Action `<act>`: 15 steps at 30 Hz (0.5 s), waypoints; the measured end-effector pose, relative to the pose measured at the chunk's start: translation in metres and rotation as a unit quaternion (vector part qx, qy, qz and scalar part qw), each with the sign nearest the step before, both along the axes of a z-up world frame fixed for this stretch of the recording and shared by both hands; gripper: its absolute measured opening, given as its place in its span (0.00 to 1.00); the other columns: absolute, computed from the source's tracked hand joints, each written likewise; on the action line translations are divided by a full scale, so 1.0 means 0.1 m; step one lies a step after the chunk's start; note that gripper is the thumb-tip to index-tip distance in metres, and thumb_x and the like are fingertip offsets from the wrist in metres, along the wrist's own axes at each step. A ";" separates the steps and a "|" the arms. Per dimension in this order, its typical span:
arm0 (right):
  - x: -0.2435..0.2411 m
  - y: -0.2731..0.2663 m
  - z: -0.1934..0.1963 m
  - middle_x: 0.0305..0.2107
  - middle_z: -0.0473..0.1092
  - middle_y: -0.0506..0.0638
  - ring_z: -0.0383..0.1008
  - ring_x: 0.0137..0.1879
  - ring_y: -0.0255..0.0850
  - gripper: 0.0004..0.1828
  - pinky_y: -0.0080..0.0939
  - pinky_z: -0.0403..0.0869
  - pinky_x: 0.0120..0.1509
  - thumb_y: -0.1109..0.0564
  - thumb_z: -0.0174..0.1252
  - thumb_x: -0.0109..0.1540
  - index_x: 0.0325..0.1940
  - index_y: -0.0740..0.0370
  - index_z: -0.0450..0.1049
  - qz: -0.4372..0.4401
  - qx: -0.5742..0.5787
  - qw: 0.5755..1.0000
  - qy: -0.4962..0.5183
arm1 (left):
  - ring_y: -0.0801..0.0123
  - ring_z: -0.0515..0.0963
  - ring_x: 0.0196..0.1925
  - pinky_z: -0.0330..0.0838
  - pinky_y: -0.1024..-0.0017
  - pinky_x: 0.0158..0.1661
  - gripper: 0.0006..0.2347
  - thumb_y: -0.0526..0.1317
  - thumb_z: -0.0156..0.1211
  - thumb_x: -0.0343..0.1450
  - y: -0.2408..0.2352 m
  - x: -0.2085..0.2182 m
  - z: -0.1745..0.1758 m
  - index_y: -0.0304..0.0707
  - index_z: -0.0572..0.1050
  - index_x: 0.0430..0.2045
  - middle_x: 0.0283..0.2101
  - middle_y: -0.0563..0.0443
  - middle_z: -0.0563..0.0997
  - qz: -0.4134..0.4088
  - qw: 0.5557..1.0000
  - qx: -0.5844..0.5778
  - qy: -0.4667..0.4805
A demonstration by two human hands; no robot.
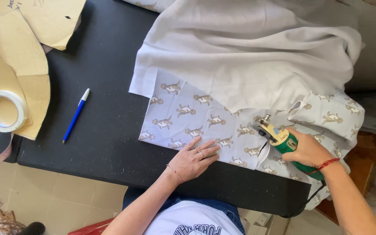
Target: Tracing garment patterns onto fabric with a pen and cutting them out using an electric rotary cutter
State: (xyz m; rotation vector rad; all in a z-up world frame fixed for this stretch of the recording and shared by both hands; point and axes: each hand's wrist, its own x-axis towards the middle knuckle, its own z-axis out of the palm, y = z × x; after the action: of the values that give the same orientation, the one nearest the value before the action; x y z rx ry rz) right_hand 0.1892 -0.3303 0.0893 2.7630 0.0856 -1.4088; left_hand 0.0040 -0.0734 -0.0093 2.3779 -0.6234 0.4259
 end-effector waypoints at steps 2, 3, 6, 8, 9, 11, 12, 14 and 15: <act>0.00 0.22 0.11 0.24 0.67 0.50 0.62 0.26 0.42 0.40 0.36 0.59 0.28 0.56 0.59 0.36 0.53 0.45 0.62 -0.002 -0.018 1.000 0.012 | 0.63 0.64 0.57 0.54 0.59 0.55 0.08 0.36 0.51 0.67 0.01 0.00 0.01 0.42 0.72 0.37 0.52 0.51 0.67 0.004 1.000 -0.012 -0.001; 0.02 0.23 0.07 0.24 0.67 0.50 0.62 0.26 0.42 0.40 0.36 0.59 0.28 0.56 0.59 0.36 0.53 0.45 0.62 0.001 -0.017 1.000 0.011 | 0.63 0.64 0.57 0.54 0.59 0.55 0.08 0.36 0.51 0.67 0.00 0.00 0.00 0.42 0.72 0.37 0.52 0.51 0.67 0.007 1.000 -0.011 -0.002; 0.07 0.35 0.02 0.19 0.65 0.49 0.61 0.25 0.41 0.27 0.36 0.58 0.28 0.53 0.61 0.34 0.38 0.50 0.66 0.049 0.014 0.999 -0.003 | 0.64 0.65 0.56 0.55 0.60 0.55 0.07 0.36 0.50 0.66 0.01 -0.01 -0.02 0.43 0.72 0.36 0.51 0.53 0.68 0.016 1.000 -0.018 -0.007; 0.08 0.53 0.06 0.21 0.66 0.50 0.61 0.24 0.42 0.39 0.36 0.57 0.27 0.52 0.60 0.37 0.53 0.49 0.61 0.053 -0.013 0.998 0.009 | 0.63 0.64 0.57 0.53 0.59 0.56 0.08 0.35 0.51 0.66 0.02 -0.02 -0.02 0.42 0.73 0.37 0.52 0.51 0.68 0.005 1.000 -0.029 -0.005; 0.09 0.57 0.05 0.21 0.66 0.50 0.61 0.24 0.42 0.39 0.36 0.57 0.27 0.52 0.60 0.37 0.53 0.49 0.61 0.055 -0.013 0.998 0.008 | 0.63 0.64 0.57 0.53 0.59 0.56 0.08 0.35 0.51 0.66 0.02 -0.02 -0.03 0.42 0.73 0.37 0.52 0.51 0.68 0.007 1.000 -0.029 -0.006; 0.11 0.66 0.02 0.16 0.60 0.51 0.57 0.22 0.42 0.49 0.37 0.54 0.26 0.51 0.60 0.38 0.62 0.50 0.50 0.058 -0.017 0.998 0.013 | 0.63 0.66 0.56 0.54 0.58 0.56 0.08 0.36 0.52 0.66 0.02 -0.03 -0.03 0.42 0.74 0.36 0.51 0.51 0.69 0.011 0.999 -0.033 -0.006; 0.11 0.65 -0.03 0.16 0.60 0.51 0.57 0.22 0.42 0.49 0.37 0.54 0.26 0.51 0.60 0.38 0.62 0.50 0.50 0.061 -0.018 0.998 0.012 | 0.63 0.66 0.56 0.54 0.58 0.56 0.08 0.36 0.52 0.66 -0.02 -0.04 -0.08 0.42 0.74 0.36 0.51 0.51 0.69 0.014 0.999 -0.033 -0.007; 0.13 0.64 -0.12 0.37 0.71 0.63 0.69 0.48 0.57 0.44 0.51 0.68 0.50 0.44 0.66 0.32 0.52 0.52 0.63 0.072 0.048 0.996 -0.032 | 0.71 0.65 0.57 0.47 0.61 0.59 0.08 0.38 0.46 0.65 -0.09 -0.07 -0.18 0.47 0.70 0.35 0.50 0.56 0.69 0.054 0.996 -0.065 0.005; 0.15 0.67 -0.16 0.37 0.71 0.63 0.69 0.48 0.57 0.44 0.51 0.68 0.50 0.44 0.66 0.32 0.52 0.52 0.63 0.076 0.049 0.995 -0.032 | 0.71 0.65 0.57 0.47 0.61 0.59 0.08 0.38 0.46 0.65 -0.09 -0.07 -0.20 0.47 0.70 0.35 0.50 0.56 0.69 0.058 0.996 -0.065 0.005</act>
State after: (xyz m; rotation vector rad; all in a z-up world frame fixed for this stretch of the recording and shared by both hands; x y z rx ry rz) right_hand 0.2043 -0.2638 0.0734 2.8061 0.3646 -1.3119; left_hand -0.0032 -0.0825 -0.0291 2.2984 -0.4404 0.4891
